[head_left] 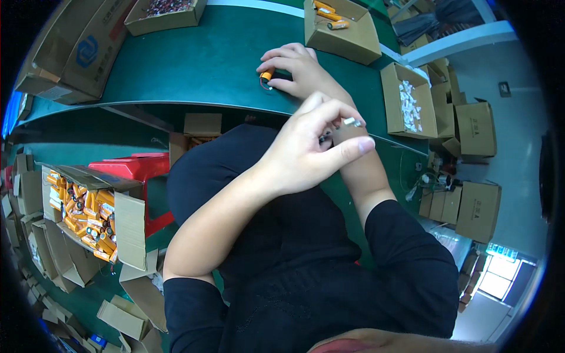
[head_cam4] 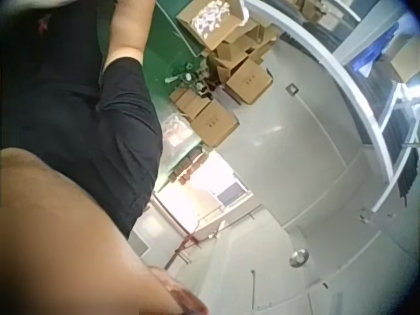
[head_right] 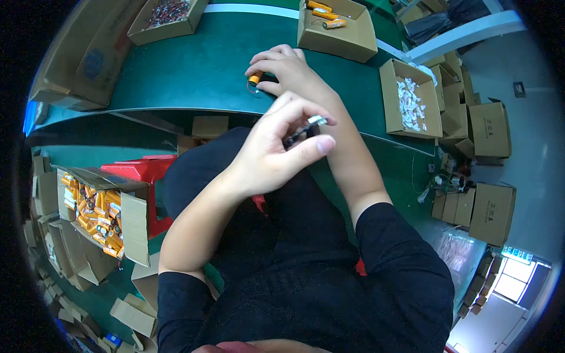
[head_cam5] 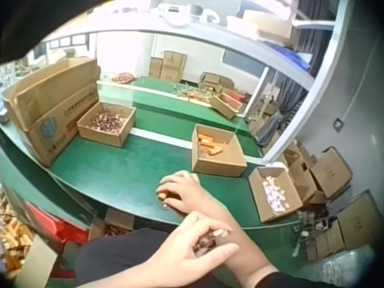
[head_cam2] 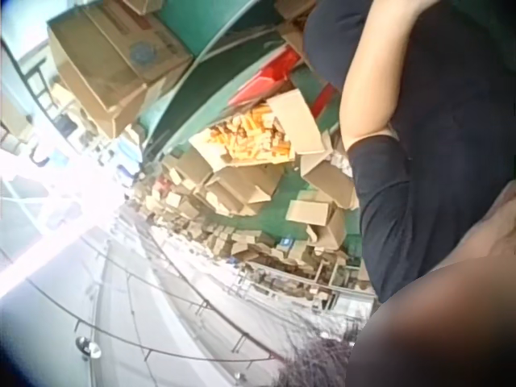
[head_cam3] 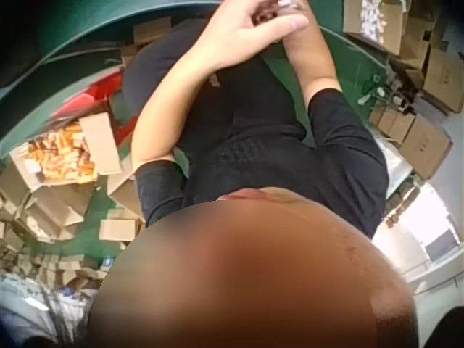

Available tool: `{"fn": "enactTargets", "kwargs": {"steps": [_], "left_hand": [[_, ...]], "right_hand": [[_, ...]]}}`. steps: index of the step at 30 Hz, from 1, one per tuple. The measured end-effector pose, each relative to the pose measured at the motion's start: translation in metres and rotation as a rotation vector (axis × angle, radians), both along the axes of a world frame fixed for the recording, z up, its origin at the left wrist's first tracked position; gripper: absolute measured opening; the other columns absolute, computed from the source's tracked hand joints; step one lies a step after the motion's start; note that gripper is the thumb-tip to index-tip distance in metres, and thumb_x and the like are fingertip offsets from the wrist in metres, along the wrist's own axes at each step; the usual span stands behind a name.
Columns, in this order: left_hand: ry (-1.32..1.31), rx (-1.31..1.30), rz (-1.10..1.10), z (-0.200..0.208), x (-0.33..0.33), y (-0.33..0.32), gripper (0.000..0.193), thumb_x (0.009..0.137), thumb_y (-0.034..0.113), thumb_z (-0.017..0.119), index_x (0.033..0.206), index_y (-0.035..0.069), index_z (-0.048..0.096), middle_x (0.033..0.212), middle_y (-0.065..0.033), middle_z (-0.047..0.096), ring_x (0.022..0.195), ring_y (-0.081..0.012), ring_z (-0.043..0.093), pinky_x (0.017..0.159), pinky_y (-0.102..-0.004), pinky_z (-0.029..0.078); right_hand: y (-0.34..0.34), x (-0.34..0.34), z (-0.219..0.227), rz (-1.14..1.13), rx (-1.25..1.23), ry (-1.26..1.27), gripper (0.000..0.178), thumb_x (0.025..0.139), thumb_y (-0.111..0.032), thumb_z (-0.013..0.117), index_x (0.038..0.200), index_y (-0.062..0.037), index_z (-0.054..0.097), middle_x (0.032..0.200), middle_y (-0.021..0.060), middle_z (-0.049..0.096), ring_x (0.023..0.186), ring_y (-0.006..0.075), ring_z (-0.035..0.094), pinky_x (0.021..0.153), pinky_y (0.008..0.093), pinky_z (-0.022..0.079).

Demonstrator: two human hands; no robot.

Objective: Assembling electronic components by inserting batteries into black plastic housings.

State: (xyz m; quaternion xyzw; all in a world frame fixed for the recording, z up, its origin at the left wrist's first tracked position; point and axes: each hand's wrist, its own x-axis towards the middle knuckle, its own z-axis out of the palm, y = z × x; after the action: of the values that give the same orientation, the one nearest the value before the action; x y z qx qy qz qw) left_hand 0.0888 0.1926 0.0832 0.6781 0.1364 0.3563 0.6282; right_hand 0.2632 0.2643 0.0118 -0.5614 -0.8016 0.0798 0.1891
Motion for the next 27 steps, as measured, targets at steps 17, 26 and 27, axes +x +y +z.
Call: {"fn": "enactTargets", "kwargs": {"steps": [17,26,27], "left_hand": [[0.1,0.106,0.186,0.0,0.008,0.008,0.027,0.086,0.017,0.079,0.107,0.005,0.067,0.098,-0.005,0.054,0.077,-0.0126,0.049,0.065,-0.0234,0.039],[0.055,-0.381,0.277,0.002,0.001,0.027,0.023,0.094,0.011,0.071,0.115,0.002,0.067,0.087,-0.0009,0.061,0.065,-0.0053,0.045,0.057,-0.0171,0.035],[0.085,-0.374,0.265,0.0,-0.001,0.026,0.023,0.094,0.011,0.071,0.115,0.002,0.067,0.087,-0.0009,0.061,0.065,-0.0053,0.045,0.057,-0.0171,0.035]], "right_hand": [[-0.041,0.012,0.005,-0.223,-0.05,0.814,0.031,0.102,-0.026,0.063,0.124,-0.0043,0.064,0.118,0.01,0.066,0.102,0.0228,0.062,0.09,0.033,0.051],[-0.1,-0.019,0.017,0.175,0.104,1.862,0.038,0.111,-0.025,0.039,0.136,0.0013,0.051,0.118,0.0151,0.062,0.099,0.0209,0.064,0.085,0.0277,0.052],[-0.106,-0.026,0.022,0.165,0.125,1.887,0.038,0.111,-0.025,0.039,0.136,0.0013,0.051,0.118,0.0151,0.062,0.099,0.0209,0.064,0.085,0.0277,0.052]]}}
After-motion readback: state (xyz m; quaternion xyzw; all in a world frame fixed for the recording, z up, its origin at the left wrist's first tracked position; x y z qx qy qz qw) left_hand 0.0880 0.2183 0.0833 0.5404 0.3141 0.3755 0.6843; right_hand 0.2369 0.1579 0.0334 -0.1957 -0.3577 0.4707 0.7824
